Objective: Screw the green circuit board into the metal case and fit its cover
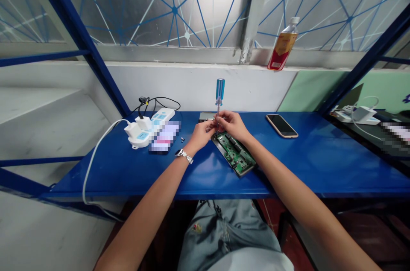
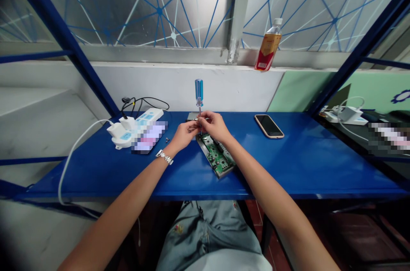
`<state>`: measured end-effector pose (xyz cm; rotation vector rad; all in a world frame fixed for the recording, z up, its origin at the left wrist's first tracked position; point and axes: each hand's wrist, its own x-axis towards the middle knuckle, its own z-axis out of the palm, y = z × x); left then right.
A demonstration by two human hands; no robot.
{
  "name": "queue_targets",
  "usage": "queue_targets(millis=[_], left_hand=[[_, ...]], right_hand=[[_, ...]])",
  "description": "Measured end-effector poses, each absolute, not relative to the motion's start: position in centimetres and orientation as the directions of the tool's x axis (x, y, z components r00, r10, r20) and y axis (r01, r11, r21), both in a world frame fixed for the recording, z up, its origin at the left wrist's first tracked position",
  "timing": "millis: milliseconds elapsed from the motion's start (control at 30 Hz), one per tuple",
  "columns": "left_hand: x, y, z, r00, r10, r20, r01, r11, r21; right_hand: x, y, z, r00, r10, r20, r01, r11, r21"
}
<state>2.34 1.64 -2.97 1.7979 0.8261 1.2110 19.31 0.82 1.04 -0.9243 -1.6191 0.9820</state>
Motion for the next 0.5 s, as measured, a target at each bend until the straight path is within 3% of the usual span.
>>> queue_targets(millis=[200, 500], left_hand=[[2.31, 1.41, -2.88, 0.26, 0.863, 0.432, 0.152, -0.479, 0.865], [2.21, 1.82, -3.11, 0.36, 0.843, 0.399, 0.125, -0.468, 0.875]], right_hand=[[19.41, 0.88, 0.72, -0.136, 0.902, 0.41, 0.194, 0.43, -0.882], [19.4, 0.96, 0.58, -0.165, 0.893, 0.42, 0.161, 0.444, -0.881]])
